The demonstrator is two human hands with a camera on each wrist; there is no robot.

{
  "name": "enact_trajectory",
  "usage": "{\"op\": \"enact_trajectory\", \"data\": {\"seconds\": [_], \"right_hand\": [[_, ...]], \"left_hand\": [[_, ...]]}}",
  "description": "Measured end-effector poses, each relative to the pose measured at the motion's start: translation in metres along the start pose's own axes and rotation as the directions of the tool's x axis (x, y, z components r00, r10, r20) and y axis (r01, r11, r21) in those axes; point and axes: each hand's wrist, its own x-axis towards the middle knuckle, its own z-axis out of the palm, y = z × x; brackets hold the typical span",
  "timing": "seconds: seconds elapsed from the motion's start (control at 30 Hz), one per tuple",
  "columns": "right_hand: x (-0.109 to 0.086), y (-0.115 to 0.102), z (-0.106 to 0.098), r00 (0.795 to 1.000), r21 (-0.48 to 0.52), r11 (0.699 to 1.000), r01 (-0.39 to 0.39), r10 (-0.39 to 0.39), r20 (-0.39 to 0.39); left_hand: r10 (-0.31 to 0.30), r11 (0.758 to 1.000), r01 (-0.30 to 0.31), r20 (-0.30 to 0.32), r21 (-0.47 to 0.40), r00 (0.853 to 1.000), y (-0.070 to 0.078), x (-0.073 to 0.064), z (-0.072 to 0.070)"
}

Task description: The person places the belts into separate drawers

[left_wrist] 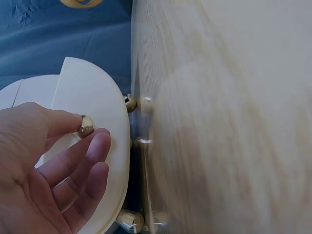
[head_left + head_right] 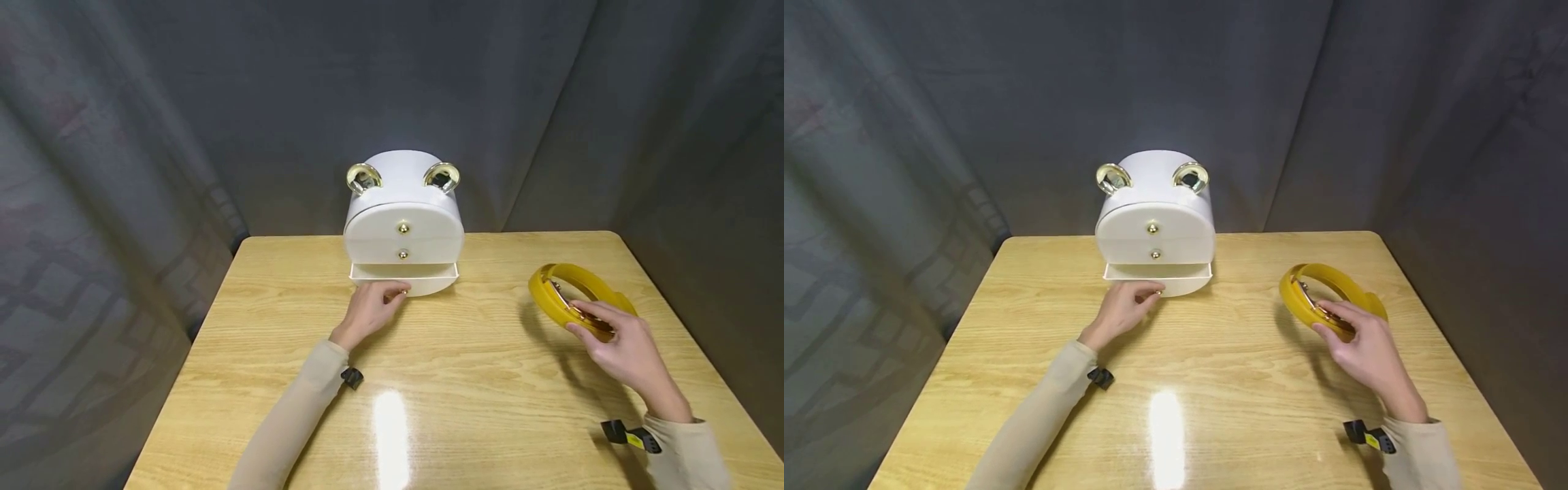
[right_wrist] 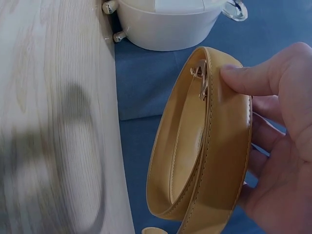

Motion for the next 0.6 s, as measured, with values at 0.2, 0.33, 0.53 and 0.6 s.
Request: {"op": "enact_trajectory", "data": {"seconds": [0.2, 0.33, 0.53, 0.6], "right_hand": [[0.003, -0.003, 0.001, 0.999, 0.013, 0.999, 0.048, -0.048, 0.001], [0.006, -0.005, 0.004, 0.996, 0.012, 0.996, 0.091, -0.091, -0.005], [0.009, -0.009, 0.007, 0.995, 0.019, 0.995, 0.099, -0.100, 0.023], [0.010, -0.011, 0.007, 0.994, 0.022, 0.995, 0.099, -0.100, 0.033]], "left_hand": [[0.019, 1.000, -0.019, 0.001, -0.012, 1.000, 0.000, -0.002, 0.000], [0.025, 1.000, -0.025, 0.010, 0.003, 1.000, 0.002, -0.003, -0.001], [0.029, 1.000, -0.029, 0.028, 0.010, 0.999, 0.003, -0.008, -0.003], [0.028, 0.999, -0.029, 0.029, 0.013, 0.999, 0.003, -0.009, -0.004]]}}
